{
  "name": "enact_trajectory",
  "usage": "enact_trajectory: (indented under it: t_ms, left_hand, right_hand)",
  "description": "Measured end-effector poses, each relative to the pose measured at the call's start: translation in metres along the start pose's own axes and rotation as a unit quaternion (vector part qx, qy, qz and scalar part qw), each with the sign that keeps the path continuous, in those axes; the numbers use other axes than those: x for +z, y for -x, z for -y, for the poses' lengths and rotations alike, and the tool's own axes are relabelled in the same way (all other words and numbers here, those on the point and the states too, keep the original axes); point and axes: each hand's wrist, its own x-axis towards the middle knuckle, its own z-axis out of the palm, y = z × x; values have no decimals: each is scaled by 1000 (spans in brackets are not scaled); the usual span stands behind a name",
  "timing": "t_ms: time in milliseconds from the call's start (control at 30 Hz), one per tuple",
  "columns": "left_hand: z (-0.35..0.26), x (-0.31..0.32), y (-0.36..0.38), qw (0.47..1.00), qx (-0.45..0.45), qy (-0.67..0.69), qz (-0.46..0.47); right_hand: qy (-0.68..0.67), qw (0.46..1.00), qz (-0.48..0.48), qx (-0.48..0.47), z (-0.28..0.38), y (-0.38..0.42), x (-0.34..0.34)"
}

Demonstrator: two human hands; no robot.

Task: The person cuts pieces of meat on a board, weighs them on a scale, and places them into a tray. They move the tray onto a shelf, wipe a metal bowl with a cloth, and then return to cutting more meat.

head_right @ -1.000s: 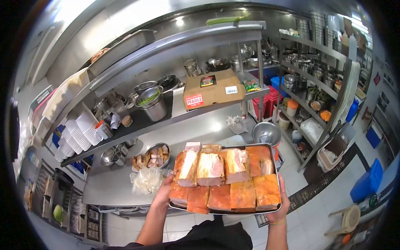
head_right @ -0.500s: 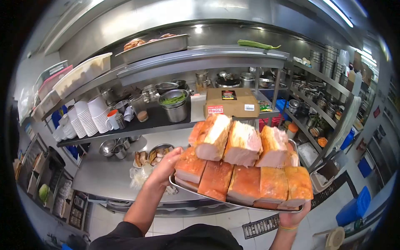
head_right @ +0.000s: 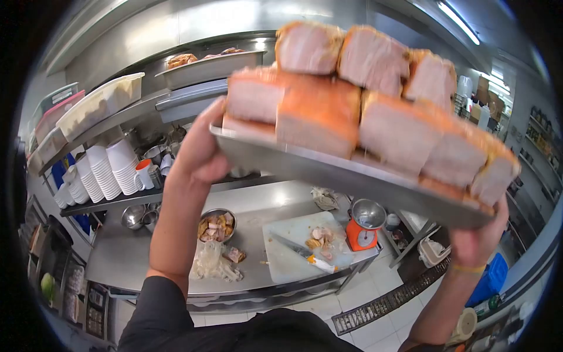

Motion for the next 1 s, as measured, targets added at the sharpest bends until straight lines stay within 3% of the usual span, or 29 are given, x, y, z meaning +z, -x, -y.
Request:
enact_trajectory:
  t_ms: [100, 133, 300, 433, 1000]
  left_hand:
    - [-33, -23, -42, 993, -26, -35, 111]
    - [-40, -20, -52, 994, -22, -61, 92]
    - [-58, 13, -79, 991, 22, -128, -14]
    - [-69, -1, -110, 992, 14, -128, -8]
    - [-64, -36, -131, 986, 43, -143, -72]
  right_hand:
    - [27, 996, 84, 17, 13, -40, 23]
    - [41, 992, 116, 22, 16, -54, 30]
    - [89, 996, 18, 0, 4, -103, 93]
    - [89, 996, -20, -13, -21, -119, 128]
    - [60, 993, 78, 58, -80, -196, 107]
